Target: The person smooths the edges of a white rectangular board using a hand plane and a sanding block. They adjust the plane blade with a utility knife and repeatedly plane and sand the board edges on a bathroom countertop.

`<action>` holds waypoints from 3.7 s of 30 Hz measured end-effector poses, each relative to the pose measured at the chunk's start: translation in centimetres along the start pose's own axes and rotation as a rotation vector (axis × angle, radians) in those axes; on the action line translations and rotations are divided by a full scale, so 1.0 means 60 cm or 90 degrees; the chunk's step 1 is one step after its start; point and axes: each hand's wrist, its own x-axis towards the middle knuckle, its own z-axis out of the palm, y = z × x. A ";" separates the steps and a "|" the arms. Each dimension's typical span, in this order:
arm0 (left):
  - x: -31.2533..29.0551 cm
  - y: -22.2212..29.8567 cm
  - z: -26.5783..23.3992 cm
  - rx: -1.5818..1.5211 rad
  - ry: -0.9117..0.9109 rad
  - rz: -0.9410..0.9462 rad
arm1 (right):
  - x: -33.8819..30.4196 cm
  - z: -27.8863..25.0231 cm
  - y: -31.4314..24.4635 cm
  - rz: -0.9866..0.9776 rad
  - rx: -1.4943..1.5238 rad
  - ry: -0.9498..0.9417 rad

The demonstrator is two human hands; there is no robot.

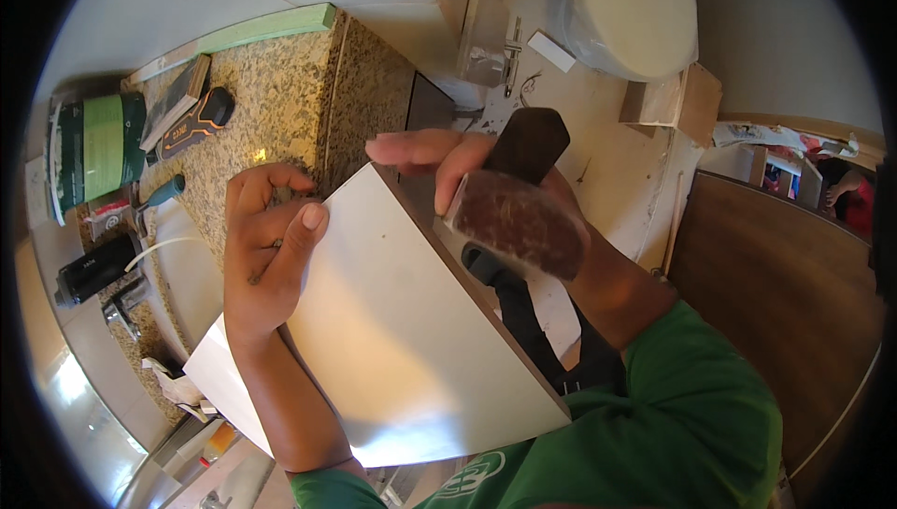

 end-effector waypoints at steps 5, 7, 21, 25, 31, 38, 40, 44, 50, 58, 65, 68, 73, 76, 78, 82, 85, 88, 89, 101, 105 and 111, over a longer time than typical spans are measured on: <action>-0.004 -0.005 0.002 0.000 0.003 -0.006 | -0.032 -0.003 0.019 0.113 0.023 0.081; -0.005 -0.008 0.003 -0.008 -0.003 -0.010 | -0.043 -0.008 0.028 0.155 0.026 0.111; -0.006 -0.012 -0.001 -0.005 -0.023 -0.008 | 0.069 0.030 -0.009 0.139 -0.035 0.150; -0.008 -0.017 -0.003 -0.022 -0.040 -0.022 | 0.100 0.044 -0.019 0.131 -0.002 0.079; -0.015 -0.017 0.007 -0.096 -0.010 -0.049 | 0.116 0.043 0.008 -0.080 -0.130 0.043; -0.009 -0.014 0.009 -0.087 0.013 -0.032 | 0.110 0.056 0.020 -0.068 0.005 0.121; -0.009 -0.012 0.009 -0.088 0.015 -0.038 | 0.106 0.055 0.019 -0.038 0.021 0.135; -0.008 -0.008 0.009 -0.091 0.015 -0.043 | 0.103 0.041 0.022 -0.053 -0.084 0.100; -0.007 -0.008 0.010 -0.102 0.018 -0.051 | 0.104 0.031 0.025 -0.080 -0.136 0.068; -0.005 -0.004 0.003 -0.006 0.022 0.007 | 0.049 -0.019 0.056 0.032 -0.133 0.114; -0.002 -0.005 0.000 0.046 0.006 0.030 | -0.074 -0.054 0.103 0.299 0.019 0.303; -0.003 -0.006 0.005 0.032 0.013 0.019 | -0.063 -0.047 0.080 0.247 0.114 0.239; -0.003 -0.005 0.005 0.030 0.003 0.015 | 0.007 -0.036 0.046 0.196 0.020 0.176; -0.003 -0.005 0.003 0.020 -0.008 0.009 | 0.024 -0.039 0.032 0.240 0.161 0.107; -0.003 -0.007 0.003 0.010 -0.009 0.008 | 0.023 -0.034 0.027 0.234 0.180 0.091; -0.005 -0.010 0.004 0.007 -0.006 0.016 | 0.016 -0.015 0.026 0.189 0.184 0.122; -0.006 -0.011 0.004 0.011 -0.002 0.023 | 0.011 -0.013 0.022 0.199 0.198 0.072; -0.006 -0.011 0.006 -0.003 0.003 0.019 | 0.004 -0.023 0.021 0.226 0.216 0.112; -0.005 -0.010 0.007 -0.010 0.005 0.017 | 0.003 -0.026 0.024 0.253 0.181 0.131; -0.005 -0.011 0.007 0.009 0.012 0.038 | -0.012 -0.031 0.011 0.442 -0.004 0.291; -0.005 -0.008 0.006 -0.001 0.026 0.043 | 0.009 -0.013 -0.049 0.441 -0.272 0.257; -0.001 -0.016 0.005 0.053 0.108 0.143 | 0.114 0.074 -0.132 0.089 -0.386 0.135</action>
